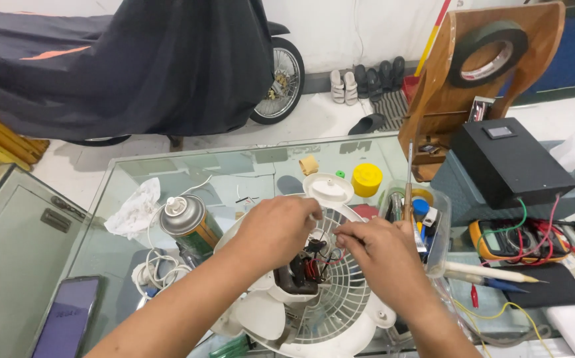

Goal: The person works on the internal wiring of a ceiling fan motor placed on a glass table. They connect wires to the motor terminals and wrap the connections with black electrical tape. The person then rotates the fan housing to inspect the work.

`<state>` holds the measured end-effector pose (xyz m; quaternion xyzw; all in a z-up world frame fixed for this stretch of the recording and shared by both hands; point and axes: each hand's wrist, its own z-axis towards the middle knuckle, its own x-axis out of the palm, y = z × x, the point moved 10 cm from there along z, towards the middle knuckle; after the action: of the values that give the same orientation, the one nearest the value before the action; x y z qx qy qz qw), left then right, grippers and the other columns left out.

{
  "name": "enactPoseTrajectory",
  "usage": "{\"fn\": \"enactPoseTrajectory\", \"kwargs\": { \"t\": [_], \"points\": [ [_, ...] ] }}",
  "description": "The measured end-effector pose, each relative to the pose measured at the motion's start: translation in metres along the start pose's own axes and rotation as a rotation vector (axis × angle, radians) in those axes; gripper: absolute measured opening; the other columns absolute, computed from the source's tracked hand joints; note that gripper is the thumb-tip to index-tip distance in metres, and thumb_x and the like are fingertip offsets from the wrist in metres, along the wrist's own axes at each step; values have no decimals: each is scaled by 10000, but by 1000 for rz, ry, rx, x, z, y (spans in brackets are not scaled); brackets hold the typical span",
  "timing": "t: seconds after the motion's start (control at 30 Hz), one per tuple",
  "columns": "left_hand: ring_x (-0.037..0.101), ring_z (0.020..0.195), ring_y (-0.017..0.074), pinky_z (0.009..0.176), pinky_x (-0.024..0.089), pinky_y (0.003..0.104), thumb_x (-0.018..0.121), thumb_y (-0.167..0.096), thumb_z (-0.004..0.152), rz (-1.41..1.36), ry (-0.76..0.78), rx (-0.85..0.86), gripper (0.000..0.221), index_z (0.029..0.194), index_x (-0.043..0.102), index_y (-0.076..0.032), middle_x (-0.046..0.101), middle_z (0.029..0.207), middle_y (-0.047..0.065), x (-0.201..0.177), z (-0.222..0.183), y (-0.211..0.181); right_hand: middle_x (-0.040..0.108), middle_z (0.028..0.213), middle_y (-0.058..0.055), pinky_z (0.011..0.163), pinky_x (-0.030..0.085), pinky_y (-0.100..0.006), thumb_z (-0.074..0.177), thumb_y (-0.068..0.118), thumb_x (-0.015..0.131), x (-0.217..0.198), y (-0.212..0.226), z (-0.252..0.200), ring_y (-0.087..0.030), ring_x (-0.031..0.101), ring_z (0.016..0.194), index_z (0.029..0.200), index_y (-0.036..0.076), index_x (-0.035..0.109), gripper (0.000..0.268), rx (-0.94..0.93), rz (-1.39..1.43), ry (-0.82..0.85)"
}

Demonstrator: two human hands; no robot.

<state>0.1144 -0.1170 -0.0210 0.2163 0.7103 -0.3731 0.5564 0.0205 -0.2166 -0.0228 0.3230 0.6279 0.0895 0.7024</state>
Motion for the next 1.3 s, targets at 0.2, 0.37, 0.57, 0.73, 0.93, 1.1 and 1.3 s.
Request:
{"fn": "enactPoseTrajectory", "kwargs": {
  "t": [0.2, 0.37, 0.57, 0.73, 0.93, 1.1, 1.3],
  "points": [
    [654, 916, 349, 647, 493, 517, 540, -73, 882, 54, 30, 195, 350, 1167, 631, -257, 664, 1069, 43, 21, 31, -9, 839, 965, 70, 963, 339, -370, 952, 302, 623, 3, 3, -3, -152, 717, 984, 1169, 242, 711, 242, 34, -36, -41],
    [666, 901, 355, 626, 474, 525, 481, -20, 863, 94, 148, 404, 336, 1053, 657, -235, 632, 1045, 48, 24, 32, -27, 845, 958, -34, 791, 619, -318, 989, 149, 617, -1, 2, -15, -148, 831, 943, 974, 125, 598, 35, 204, 296, -26],
    [655, 724, 322, 521, 466, 494, 604, -58, 860, 351, 138, 579, 338, 1079, 720, -287, 546, 1005, 37, 27, 23, -42, 831, 933, -7, 771, 594, -301, 965, 128, 646, 2, -1, -16, -125, 792, 838, 923, 121, 671, 49, 174, 245, -50],
    [739, 847, 291, 736, 599, 429, 677, -150, 918, 262, 38, 320, 101, 907, 764, -200, 708, 939, 8, 5, 18, -15, 778, 975, -49, 850, 566, -422, 1003, 246, 572, 3, 11, -5, -282, 737, 965, 1082, 194, 699, 158, -54, -169, -60],
    [744, 786, 326, 714, 605, 459, 687, -185, 893, 169, 16, 197, 107, 861, 780, -144, 736, 801, 55, -5, 2, 10, 753, 942, -114, 795, 559, -522, 975, 209, 580, 21, 38, 11, -382, 738, 908, 1141, 167, 578, 172, -157, -318, 23],
    [736, 705, 303, 660, 608, 442, 680, -158, 878, 206, -59, 198, 134, 770, 752, -125, 707, 700, 53, 5, 4, 21, 787, 851, -49, 784, 578, -407, 939, 163, 628, 48, 25, 40, -263, 767, 800, 1107, 135, 657, 173, -97, -205, 90],
    [733, 679, 310, 650, 613, 467, 681, -122, 867, 220, -95, 206, 120, 785, 748, -67, 701, 670, 87, -2, -4, 14, 797, 892, -80, 869, 578, -462, 918, 185, 651, 62, 16, 50, -334, 750, 966, 1099, 136, 726, 202, -57, -200, 80]
  ]
}}
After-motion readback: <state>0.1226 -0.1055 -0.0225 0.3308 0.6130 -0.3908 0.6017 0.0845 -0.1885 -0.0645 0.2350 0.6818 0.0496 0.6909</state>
